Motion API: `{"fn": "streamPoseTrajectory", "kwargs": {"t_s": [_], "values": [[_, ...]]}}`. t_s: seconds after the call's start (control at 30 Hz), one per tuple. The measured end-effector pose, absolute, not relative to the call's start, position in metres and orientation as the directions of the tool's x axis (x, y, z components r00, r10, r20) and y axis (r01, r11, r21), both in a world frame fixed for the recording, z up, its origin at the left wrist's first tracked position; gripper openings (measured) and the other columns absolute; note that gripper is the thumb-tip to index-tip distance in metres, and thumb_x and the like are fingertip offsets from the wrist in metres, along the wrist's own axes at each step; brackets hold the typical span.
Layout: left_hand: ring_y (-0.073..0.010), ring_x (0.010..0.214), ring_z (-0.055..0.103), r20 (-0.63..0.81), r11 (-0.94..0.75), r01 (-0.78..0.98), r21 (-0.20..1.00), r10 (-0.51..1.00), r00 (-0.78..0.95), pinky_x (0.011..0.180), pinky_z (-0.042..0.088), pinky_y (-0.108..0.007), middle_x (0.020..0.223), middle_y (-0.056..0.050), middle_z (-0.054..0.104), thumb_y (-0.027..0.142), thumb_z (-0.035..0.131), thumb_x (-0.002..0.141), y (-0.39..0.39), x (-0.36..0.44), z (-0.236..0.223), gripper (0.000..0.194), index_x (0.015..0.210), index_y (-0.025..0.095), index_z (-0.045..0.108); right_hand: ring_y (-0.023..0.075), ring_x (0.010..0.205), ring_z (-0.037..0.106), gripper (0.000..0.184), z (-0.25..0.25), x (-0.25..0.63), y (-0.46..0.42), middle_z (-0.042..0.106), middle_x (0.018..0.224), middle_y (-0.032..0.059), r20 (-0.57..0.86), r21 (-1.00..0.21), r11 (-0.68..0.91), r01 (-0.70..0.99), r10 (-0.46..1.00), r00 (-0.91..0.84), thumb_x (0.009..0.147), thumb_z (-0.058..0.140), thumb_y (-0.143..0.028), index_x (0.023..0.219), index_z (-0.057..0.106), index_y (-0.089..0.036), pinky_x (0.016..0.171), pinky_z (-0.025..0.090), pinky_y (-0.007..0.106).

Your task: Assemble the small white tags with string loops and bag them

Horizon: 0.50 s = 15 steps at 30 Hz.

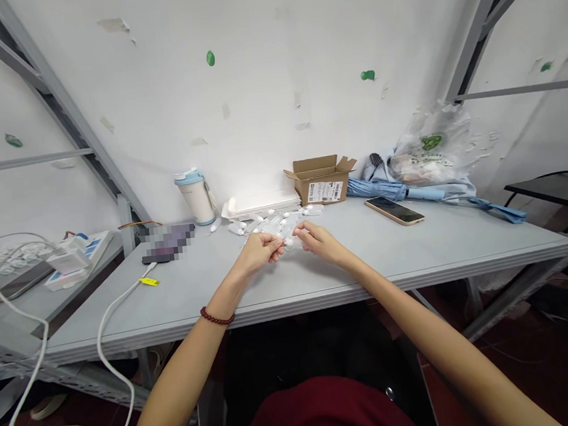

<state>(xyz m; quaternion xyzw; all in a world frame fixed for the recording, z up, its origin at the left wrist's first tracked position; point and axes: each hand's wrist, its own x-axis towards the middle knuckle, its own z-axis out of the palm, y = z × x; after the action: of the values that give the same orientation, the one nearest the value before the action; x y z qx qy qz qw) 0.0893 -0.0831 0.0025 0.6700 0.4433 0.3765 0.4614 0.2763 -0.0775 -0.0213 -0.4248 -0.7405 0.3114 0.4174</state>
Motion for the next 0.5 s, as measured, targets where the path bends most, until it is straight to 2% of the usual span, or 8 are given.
{"fn": "streamPoseTrajectory", "kwargs": {"t_s": [0.33,0.5], "values": [[-0.0084,0.048,0.047,0.1,-0.206,0.274,0.94,0.929,0.355,0.049,0.037,-0.023,0.062,-0.003,0.06,0.04,0.067,0.071,-0.0826,0.0894,0.0023,0.029,0.065,0.012,0.062,0.0102,0.05,0.045,0.031,-0.0209,0.2745,-0.0796,0.046,0.054,-0.0066,0.373,-0.803,0.459,0.379,0.884,-0.282,0.087,0.042,-0.049,0.088,0.052,-0.019,0.053,0.035,0.023],[-0.009,0.049,0.05,0.097,-0.188,0.251,0.949,0.937,0.335,0.049,0.037,-0.024,0.065,-0.004,0.062,0.04,0.062,0.076,-0.0811,0.0898,0.0032,0.029,0.07,0.012,0.063,0.0108,0.053,0.047,0.03,-0.0225,0.2744,-0.075,0.045,0.055,-0.0064,0.406,-0.82,0.459,0.342,0.887,-0.219,0.086,0.045,-0.05,0.087,0.051,-0.02,0.057,0.039,0.024]]}}
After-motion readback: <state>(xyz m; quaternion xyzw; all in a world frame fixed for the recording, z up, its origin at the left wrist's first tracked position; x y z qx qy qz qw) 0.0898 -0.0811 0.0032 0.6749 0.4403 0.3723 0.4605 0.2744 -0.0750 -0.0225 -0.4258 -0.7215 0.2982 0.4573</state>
